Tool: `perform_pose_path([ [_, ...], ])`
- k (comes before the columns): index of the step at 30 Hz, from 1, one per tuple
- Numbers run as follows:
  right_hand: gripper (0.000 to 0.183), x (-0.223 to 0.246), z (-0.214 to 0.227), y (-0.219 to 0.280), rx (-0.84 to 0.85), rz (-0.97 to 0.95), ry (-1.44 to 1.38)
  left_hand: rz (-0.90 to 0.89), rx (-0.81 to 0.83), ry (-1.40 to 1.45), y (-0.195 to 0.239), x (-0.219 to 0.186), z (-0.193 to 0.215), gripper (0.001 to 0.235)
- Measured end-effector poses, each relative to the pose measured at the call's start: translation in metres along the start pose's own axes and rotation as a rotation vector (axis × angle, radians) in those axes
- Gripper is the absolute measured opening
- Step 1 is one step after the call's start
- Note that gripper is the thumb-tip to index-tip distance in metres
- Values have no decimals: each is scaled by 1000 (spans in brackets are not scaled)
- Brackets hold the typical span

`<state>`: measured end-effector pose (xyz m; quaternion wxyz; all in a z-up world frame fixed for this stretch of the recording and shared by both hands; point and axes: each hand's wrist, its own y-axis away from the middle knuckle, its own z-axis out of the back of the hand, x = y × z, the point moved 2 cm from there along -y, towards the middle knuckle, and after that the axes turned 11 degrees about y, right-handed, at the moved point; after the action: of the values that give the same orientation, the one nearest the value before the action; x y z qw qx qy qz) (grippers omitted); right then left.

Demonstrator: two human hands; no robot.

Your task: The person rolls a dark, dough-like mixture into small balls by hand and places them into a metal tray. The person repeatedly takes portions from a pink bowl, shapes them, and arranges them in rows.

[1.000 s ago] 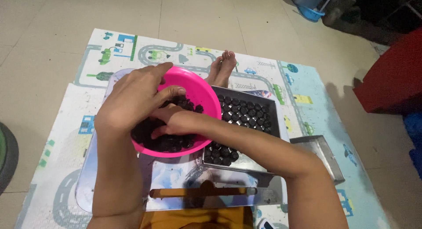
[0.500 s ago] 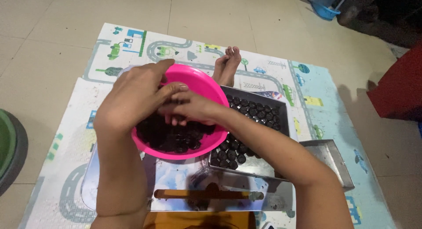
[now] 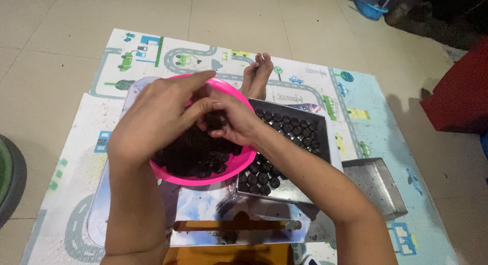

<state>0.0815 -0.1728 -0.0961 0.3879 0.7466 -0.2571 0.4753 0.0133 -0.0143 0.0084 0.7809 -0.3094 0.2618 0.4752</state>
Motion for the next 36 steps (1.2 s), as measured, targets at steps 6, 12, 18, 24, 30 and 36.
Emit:
perform_pose_path([
  [6, 16, -9, 3, 2, 66, 220, 180, -21, -161, -179, 3, 12, 5, 50],
  [12, 47, -24, -1, -10, 5, 401, 324, -2, -94, -178, 0, 11, 2, 48],
  [18, 45, -19, -4, -8, -133, 252, 351, 85, -18, -166, 0, 7, 1, 48],
  [24, 27, -2, 2, 0, -3, 72, 514, 128, -33, -127, 2, 1, 7, 43],
  [30, 24, -4, 9, 4, -1, 72, 272, 118, -31, -148, 1, 6, 4, 53],
  [36, 16, -3, 5, 17, 155, 74, 126, 124, 2, -65, 3, -2, 9, 61],
])
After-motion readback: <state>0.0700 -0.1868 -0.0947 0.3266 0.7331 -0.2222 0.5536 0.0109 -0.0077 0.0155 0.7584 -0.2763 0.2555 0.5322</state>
